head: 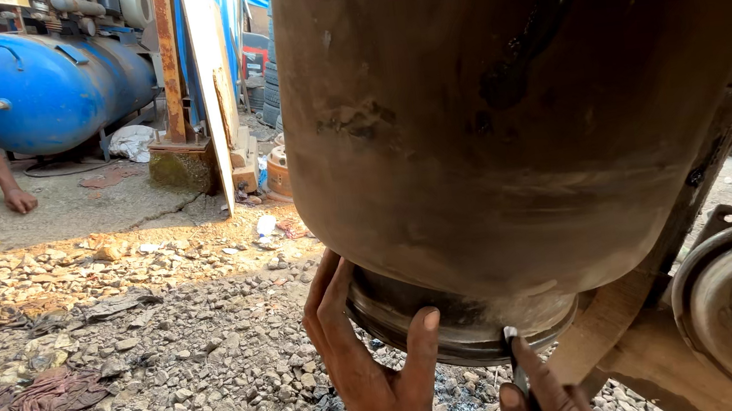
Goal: The person uses a small metal scraper to remove dirt and grime from the rim of a large cylindrical metal part. They repeatedly scrape and wipe the same area with their fingers, working around the circumference of the part.
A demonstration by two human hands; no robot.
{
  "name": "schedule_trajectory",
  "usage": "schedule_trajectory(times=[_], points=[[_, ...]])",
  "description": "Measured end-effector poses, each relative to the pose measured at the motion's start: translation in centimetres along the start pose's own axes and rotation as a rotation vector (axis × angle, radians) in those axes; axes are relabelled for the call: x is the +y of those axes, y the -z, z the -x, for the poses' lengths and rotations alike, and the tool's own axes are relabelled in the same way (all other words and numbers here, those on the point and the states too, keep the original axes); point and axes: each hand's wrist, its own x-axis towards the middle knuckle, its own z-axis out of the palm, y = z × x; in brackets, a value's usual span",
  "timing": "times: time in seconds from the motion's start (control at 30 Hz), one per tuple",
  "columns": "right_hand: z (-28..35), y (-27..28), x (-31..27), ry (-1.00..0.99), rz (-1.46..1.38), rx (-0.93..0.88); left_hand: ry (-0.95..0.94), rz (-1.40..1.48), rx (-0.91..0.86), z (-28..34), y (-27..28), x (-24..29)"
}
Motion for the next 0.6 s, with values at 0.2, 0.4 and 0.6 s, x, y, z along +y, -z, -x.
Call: schedule_trajectory(times=[0.2, 0.4, 0.6], points=[[-4.7, 1.6, -7.4, 0.037, 0.285, 0.029, 0.033, 0.045, -0.006, -1.1, 0.5, 1.4], [-6.4, 1.0, -10.7, -0.069, 0.219, 0.074, 0.133, 0.056, -0.057, -1.8, 0.9, 2.7], [-6.1, 1.4, -11.6, -0.122, 0.234, 0.084, 0.068, 0.098, -0.062, -1.8, 1.1, 2.9]])
